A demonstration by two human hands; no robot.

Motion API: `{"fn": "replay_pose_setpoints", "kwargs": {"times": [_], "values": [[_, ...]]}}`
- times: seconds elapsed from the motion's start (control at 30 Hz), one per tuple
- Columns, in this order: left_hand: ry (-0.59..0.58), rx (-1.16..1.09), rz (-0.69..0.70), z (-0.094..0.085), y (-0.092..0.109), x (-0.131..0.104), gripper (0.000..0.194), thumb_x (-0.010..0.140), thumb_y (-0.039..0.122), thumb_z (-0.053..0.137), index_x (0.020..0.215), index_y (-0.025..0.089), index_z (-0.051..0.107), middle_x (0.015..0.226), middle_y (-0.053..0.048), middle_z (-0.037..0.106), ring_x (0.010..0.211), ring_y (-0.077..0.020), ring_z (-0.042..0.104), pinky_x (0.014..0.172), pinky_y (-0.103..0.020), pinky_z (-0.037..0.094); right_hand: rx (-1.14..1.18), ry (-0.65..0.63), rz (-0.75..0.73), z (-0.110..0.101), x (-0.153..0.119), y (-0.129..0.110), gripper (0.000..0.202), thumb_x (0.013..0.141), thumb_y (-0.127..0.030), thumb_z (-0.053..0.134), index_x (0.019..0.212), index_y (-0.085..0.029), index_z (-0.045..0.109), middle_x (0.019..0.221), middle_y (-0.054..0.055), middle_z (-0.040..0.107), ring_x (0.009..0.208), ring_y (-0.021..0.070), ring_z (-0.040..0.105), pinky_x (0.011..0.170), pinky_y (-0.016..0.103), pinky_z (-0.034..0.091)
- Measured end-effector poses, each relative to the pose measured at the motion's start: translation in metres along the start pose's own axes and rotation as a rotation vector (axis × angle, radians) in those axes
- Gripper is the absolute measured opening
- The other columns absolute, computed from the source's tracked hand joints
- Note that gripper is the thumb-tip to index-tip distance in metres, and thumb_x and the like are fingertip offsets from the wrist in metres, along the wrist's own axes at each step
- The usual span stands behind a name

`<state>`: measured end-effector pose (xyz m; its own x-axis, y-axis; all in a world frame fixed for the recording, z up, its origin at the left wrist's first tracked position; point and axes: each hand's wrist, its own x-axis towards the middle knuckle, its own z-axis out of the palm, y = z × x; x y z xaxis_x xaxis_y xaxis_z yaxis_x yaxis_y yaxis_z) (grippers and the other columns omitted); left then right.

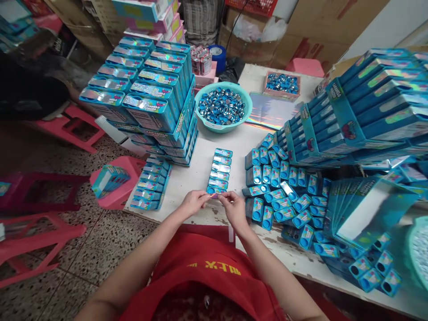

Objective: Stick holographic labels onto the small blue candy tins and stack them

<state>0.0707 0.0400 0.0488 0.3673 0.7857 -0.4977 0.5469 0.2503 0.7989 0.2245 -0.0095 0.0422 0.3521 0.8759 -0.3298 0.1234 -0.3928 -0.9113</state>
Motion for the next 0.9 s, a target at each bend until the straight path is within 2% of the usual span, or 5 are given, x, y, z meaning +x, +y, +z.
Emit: {"fn": "replay_pose_setpoints", "kwargs": {"times": [0.13,0.27,0.5,0.63,0.9], "values": [[0.054,0.326,-0.029,-0.015,0.005,0.012,0.04,0.083,0.046,0.039,0.068,0.017,0.062,0.055,0.0,0.058,0.055,-0.0127,0.051,0.052,-0.023,0.032,-0.179,0.168,-0.117,0.015,0.008,0.008,0.029,0.07,-0.047,0.062,0.065,-0.019,0.066,0.079,0.005,0.053,0.08,0.021,0.049,0.077,0.035,0.04],[0.058,0.541,-0.043,-0.015,0.01,0.014,0.038,0.089,0.04,0.033,0.08,0.019,0.063,0.074,-0.004,0.066,0.071,-0.0169,0.057,0.059,-0.024,0.034,-0.285,0.225,-0.188,0.024,0.013,0.013,0.029,0.076,-0.045,0.058,0.065,-0.02,0.065,0.083,0.006,0.05,0.089,0.0238,0.047,0.083,0.037,0.036],[0.026,0.62,-0.04,-0.012,0.002,0.019,0.039,0.091,0.039,0.027,0.084,0.02,0.06,0.079,-0.005,0.064,0.076,-0.0193,0.058,0.064,-0.026,0.036,-0.289,0.252,-0.171,0.025,0.016,0.014,0.022,0.075,-0.039,0.061,0.066,-0.019,0.065,0.086,0.008,0.047,0.09,0.0259,0.044,0.085,0.039,0.035],[0.009,0.432,-0.007,-0.009,-0.01,0.029,0.037,0.087,0.04,0.03,0.071,0.019,0.055,0.069,-0.002,0.059,0.066,-0.0161,0.053,0.06,-0.026,0.034,-0.259,0.266,-0.127,0.025,0.019,0.016,0.019,0.071,-0.036,0.063,0.064,-0.018,0.064,0.085,0.007,0.045,0.091,0.0258,0.044,0.086,0.04,0.035],[-0.186,-0.492,-0.237,0.001,-0.03,0.034,0.045,0.07,0.062,0.053,0.065,0.018,0.042,0.048,0.008,0.035,0.041,-0.0063,0.038,0.045,-0.021,0.028,-0.053,0.322,0.007,0.026,0.024,0.032,0.032,0.057,-0.041,0.07,0.067,-0.021,0.047,0.079,0.002,0.046,0.072,0.0173,0.048,0.068,0.031,0.043]]}}
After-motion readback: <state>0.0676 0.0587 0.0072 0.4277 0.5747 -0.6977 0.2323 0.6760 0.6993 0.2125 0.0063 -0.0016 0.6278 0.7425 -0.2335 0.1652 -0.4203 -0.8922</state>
